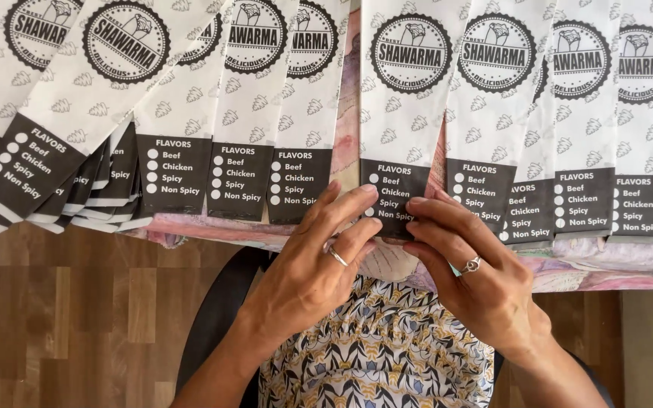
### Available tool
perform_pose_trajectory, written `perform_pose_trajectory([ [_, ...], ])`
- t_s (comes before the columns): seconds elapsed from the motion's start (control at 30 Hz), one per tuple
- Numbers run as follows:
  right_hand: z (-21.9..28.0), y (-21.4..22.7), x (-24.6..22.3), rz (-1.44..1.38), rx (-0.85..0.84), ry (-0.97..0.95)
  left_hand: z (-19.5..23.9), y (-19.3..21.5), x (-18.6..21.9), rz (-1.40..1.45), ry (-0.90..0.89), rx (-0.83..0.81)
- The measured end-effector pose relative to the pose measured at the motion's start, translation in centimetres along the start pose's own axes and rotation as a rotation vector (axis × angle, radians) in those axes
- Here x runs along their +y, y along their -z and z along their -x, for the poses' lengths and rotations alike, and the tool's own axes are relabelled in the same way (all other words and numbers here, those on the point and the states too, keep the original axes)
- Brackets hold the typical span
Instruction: Applying liquid glue to the edges of paper food bags and stacking them to assemble the packaging.
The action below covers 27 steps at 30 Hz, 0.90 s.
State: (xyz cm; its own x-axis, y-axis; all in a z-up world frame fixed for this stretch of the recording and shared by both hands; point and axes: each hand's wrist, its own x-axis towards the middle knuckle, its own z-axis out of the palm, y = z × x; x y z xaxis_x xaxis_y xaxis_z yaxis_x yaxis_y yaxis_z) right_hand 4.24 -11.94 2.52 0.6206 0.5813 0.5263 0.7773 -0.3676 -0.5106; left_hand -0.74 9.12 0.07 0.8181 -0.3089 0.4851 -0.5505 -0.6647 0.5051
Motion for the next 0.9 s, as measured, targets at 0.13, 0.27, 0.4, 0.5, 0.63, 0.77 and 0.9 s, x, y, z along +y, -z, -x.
perform_pose_trajectory([
  [0.13,0.0,0.2,-0.1,-0.034,0.003,0.024,0.2,0.5,-0.5,0.099,-0.065,0.042],
  [0.27,0.3,0.3,0.0,-0.09,-0.008,0.028,0.0,0.9,-0.5,0.138,-0.094,0.049],
  [0.4,0.3,0.0,0.3,-0.088,0.001,0.052,-0.3,0.9,-0.2,0.144,-0.072,0.064],
  [0.5,0.3,-0.3,0.3,-0.096,0.002,0.015,-0.3,0.3,0.1,0.164,-0.027,0.078],
  [0.63,-0.8,-0.4,-0.5,-0.076,0.039,-0.033,-1.2,-0.6,1.4,0.159,0.149,0.205],
  [0.77,-1.4,-0.6,-0.9,-0.077,0.092,-0.142,-2.1,-1.2,2.7,0.168,0.332,0.325],
  [0.9,-1.7,0.1,-1.1,-0.042,0.032,-0.234,-2.4,-2.2,3.5,0.158,0.387,0.389],
])
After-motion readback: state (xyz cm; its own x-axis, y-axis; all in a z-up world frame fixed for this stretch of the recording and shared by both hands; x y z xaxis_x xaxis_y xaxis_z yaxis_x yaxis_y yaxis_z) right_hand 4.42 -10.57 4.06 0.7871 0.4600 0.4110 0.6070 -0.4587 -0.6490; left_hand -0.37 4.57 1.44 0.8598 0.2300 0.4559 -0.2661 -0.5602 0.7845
